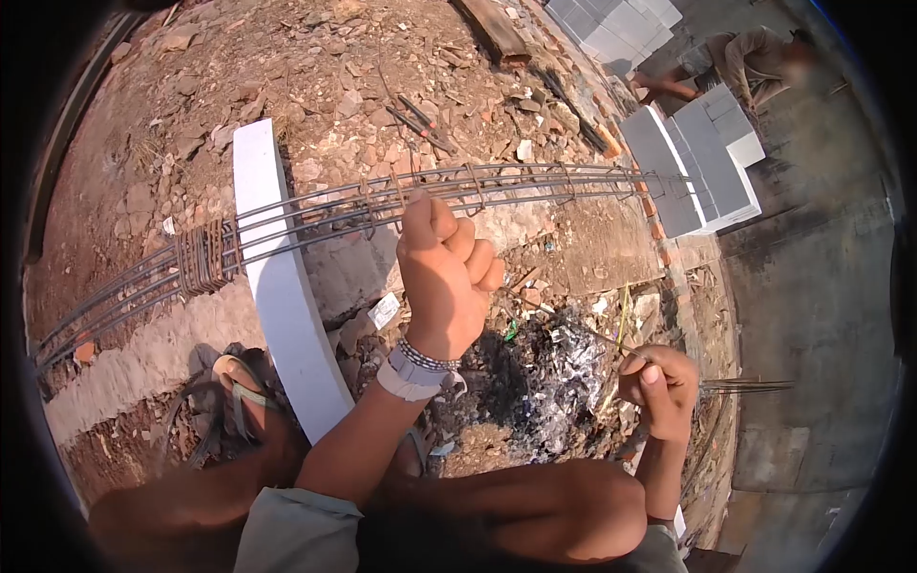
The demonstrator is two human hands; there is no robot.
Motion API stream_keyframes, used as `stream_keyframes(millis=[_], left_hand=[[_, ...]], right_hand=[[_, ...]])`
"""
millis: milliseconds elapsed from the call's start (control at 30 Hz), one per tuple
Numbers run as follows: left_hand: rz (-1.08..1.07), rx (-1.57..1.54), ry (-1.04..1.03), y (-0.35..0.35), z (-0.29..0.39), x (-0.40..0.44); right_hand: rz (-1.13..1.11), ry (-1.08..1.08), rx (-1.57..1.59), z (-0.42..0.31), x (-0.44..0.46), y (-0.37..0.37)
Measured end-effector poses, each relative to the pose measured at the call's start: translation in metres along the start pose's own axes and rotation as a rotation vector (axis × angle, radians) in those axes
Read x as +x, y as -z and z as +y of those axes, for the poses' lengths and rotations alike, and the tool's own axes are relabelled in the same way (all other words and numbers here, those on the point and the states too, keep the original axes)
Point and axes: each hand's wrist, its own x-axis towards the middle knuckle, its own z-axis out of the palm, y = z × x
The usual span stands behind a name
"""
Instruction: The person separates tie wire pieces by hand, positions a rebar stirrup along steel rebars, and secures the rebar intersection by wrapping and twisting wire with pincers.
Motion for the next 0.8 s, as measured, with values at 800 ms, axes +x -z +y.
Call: stream_keyframes(millis=[800], left_hand=[[-0.330, 0.366, -0.202, -0.002, -0.016, -0.009]], right_hand=[[0.289, -0.229, 0.099, 0.030, 0.074, -0.011]])
